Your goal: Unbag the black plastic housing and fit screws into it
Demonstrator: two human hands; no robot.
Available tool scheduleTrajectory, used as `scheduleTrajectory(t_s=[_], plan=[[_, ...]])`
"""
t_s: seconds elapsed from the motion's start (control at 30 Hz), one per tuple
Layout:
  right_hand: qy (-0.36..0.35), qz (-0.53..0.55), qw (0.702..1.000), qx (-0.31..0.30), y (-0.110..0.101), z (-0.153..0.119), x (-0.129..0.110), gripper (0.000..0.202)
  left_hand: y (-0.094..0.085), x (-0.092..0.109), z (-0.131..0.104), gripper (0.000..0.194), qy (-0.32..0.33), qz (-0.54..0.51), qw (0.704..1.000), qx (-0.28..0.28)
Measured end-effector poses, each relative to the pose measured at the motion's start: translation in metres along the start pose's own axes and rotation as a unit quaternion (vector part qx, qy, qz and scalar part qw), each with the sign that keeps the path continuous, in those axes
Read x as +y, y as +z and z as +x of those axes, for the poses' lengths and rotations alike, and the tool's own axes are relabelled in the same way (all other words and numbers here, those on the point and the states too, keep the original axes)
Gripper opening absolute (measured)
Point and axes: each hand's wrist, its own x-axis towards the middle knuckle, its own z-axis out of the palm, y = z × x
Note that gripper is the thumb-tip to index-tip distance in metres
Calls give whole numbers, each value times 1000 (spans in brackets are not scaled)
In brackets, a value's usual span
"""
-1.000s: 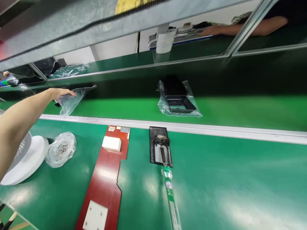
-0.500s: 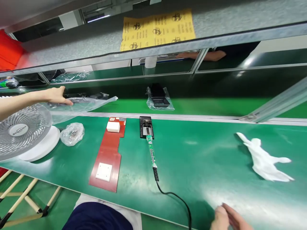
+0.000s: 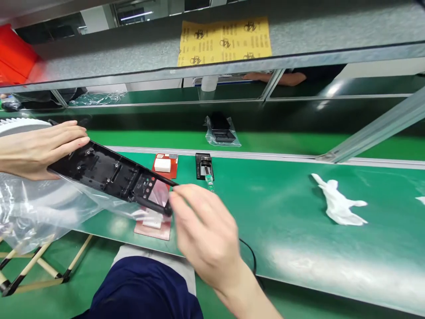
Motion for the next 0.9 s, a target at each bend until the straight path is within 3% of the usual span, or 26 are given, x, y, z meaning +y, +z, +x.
scheduleTrajectory(t_s=[0.1,0.2,0.37,0.43,0.57,0.63,0.77,0.9], plan=[[-102,33,990,-94,32,23,-12,24,4,0,-3,83,55,-38,998,12],[-186,-10,969,-160,58,36,-18,32,13,2,-2,91,97,-73,993,3],[-297,-121,917,-237,83,45,-21,34,32,3,9,70,160,-161,971,76],[-324,-143,887,-296,85,50,-21,35,39,-1,19,63,155,-243,956,56],[-326,-180,814,-446,85,64,-21,35,47,-15,45,58,74,-370,920,-108],[-312,-198,779,-506,85,72,-18,34,48,-23,59,65,60,-384,911,-136],[-305,-219,747,-548,84,85,-4,26,50,-37,79,72,35,-375,916,-139],[-264,-262,742,-557,75,98,12,24,58,-48,82,64,25,-251,967,-24]])
